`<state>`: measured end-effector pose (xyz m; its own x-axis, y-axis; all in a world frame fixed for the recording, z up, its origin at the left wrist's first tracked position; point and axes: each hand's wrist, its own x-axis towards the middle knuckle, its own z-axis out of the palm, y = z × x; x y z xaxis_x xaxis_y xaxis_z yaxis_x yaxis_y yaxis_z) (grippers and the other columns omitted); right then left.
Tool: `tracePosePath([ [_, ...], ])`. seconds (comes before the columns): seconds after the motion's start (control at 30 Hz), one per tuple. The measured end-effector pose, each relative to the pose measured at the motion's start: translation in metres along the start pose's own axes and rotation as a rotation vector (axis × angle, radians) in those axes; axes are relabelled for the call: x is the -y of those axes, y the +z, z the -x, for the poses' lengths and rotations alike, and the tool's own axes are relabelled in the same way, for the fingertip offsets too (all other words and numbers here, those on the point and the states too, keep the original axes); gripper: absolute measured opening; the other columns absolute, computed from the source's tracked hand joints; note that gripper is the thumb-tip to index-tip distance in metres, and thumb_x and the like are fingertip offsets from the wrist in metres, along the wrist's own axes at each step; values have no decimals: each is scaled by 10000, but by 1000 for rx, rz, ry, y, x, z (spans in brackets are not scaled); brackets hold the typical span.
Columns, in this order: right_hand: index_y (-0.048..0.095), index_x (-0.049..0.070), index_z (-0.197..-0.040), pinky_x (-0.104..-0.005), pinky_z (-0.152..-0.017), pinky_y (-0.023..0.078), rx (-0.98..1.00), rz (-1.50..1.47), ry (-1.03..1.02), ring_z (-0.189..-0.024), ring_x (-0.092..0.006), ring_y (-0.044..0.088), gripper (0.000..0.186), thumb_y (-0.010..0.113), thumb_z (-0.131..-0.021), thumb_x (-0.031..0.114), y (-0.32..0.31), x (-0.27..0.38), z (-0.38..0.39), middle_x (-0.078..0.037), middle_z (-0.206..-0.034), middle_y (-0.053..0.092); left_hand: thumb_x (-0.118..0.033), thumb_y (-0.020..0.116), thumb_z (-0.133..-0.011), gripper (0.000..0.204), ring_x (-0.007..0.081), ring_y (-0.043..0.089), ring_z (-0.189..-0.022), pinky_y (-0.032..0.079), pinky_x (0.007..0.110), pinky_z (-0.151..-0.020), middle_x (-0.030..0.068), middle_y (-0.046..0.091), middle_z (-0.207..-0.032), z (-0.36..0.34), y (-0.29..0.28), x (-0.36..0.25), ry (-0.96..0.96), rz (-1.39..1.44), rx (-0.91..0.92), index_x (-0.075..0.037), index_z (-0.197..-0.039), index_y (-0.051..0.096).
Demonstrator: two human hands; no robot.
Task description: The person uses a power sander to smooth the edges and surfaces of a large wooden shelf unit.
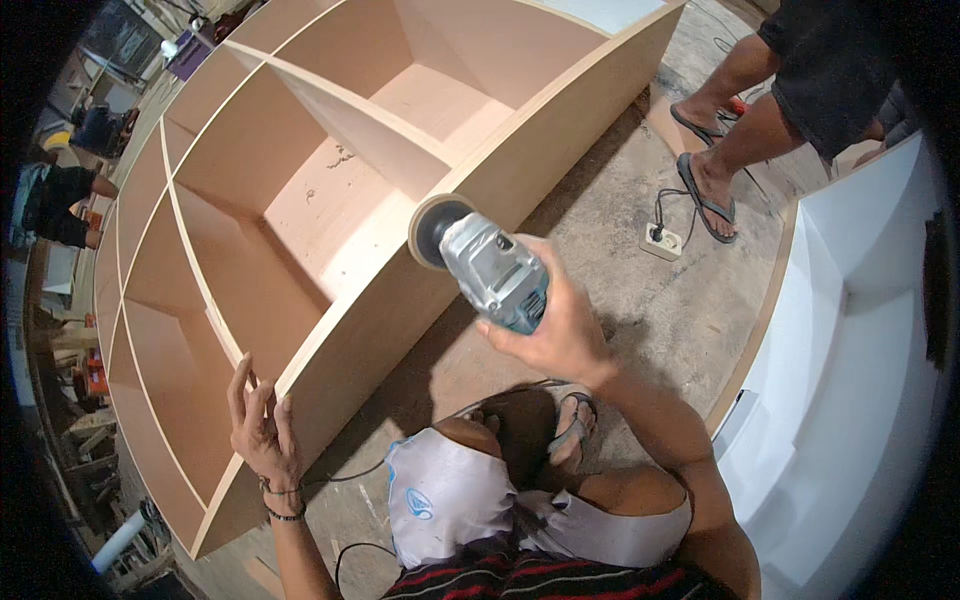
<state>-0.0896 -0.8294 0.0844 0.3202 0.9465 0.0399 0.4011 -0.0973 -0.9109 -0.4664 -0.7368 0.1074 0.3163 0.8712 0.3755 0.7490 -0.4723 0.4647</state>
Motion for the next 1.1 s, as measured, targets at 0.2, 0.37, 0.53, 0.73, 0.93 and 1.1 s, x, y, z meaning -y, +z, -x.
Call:
tracePosePath([
  [0.2,430,51,-1441,-452,-979,537,-141,-115,-68,-1115,-358,698,802,888,-815,257,-40,-19,-33,-228,-1203,675,-161,690,-987,196,305,648,-1293,510,458,-1108,200,595,-1479,0,2,0,25,11,4,22,-1040,736],
  [0.37,443,-26,-1406,-393,-1004,514,-207,-181,-136,-1101,-225,641,753,876,-839,214,-70,-45,-60,-155,-1211,651,-208,715,-984,233,307,666,-1248,549,413,-1005,201,596,-1478,2,2,2,-42,47,16,16,-1042,745],
  [0.53,501,-39,-1351,-377,-979,518,-280,-183,-75,-1062,-213,645,700,874,-836,256,-107,-58,-84,-136,-1162,656,-196,780,-906,276,326,643,-1253,483,452,-1053,208,607,-1458,3,5,2,9,-91,-65,-32,-1126,749],
  [0.73,567,-33,-1283,-361,-934,526,-440,-162,-33,-1034,-200,649,627,864,-841,300,-139,-81,-97,-125,-1138,670,-139,834,-842,495,319,533,-1384,353,498,-1163,112,586,-1511,-69,58,-68,277,-321,90,-177,-1324,729],
  [0.93,527,-18,-1357,-359,-972,512,-490,-515,85,-1070,-198,639,667,864,-847,248,-122,-83,-26,-116,-1200,656,-193,743,-914,525,276,533,-1402,298,548,-1179,20,570,-1554,-167,134,-145,552,-333,259,-300,-1423,670],
  [1.1,497,-17,-1389,-383,-1015,493,-489,-302,136,-1125,-228,635,705,864,-844,238,-118,-107,25,-139,-1242,648,-403,678,-1003,411,228,655,-1281,243,561,-1213,64,713,-1372,-227,203,-195,607,-210,290,-194,-1354,724],
])
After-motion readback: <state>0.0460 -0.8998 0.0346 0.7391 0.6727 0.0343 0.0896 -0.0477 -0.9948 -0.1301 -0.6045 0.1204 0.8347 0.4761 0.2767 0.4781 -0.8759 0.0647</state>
